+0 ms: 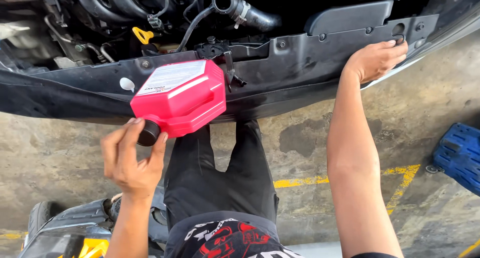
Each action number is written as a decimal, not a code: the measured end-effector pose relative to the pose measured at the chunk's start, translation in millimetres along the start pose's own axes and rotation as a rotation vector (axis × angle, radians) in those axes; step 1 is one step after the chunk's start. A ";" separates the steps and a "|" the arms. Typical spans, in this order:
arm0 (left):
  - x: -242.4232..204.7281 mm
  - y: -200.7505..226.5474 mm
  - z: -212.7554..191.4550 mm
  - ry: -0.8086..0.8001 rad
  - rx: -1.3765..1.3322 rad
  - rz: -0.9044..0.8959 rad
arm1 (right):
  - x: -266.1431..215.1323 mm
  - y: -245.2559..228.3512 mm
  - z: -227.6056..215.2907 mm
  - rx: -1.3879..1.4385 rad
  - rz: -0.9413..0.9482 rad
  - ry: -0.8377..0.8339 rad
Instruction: Aligning and securing the plastic engine bay shroud and positioning coolant containers.
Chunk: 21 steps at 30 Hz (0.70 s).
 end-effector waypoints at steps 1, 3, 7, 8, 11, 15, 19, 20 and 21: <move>3.6 3.4 0.5 -0.032 -0.052 0.065 | 0.2 -2.9 0.2 -0.004 0.006 -0.019; 14.3 6.3 -3.6 -0.105 -0.058 0.130 | -0.4 -5.3 -3.5 -0.003 0.008 -0.018; 57.2 44.6 -9.7 -0.195 0.114 0.317 | -7.4 -11.9 -11.5 -0.005 -0.003 -0.020; 45.3 52.5 -10.4 -0.191 0.122 0.316 | -7.0 -12.6 -9.2 0.003 -0.004 -0.025; 5.3 82.5 -13.7 0.083 -0.050 0.269 | -4.0 -8.1 -9.0 -0.002 0.007 -0.019; -34.8 92.3 41.9 0.037 -0.777 -0.378 | -7.7 -10.5 -9.3 0.028 -0.038 0.000; -27.3 85.7 85.9 0.034 -1.155 -0.648 | -3.0 -8.0 -7.2 0.069 -0.047 0.016; -28.1 87.4 91.4 0.043 -1.148 -0.654 | -3.7 -7.8 -8.4 0.071 -0.054 0.006; -27.2 87.4 98.4 0.080 -1.262 -0.698 | -6.3 -8.8 -9.5 0.061 -0.042 0.017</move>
Point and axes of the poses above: each hand's wrist, its own x-axis towards the middle knuckle, its own z-axis out of the palm, y = z × x, the point moved 6 cm from there along x, towards the middle knuckle, and after that the axes turned 14 degrees about z, right-handed, at the moved point
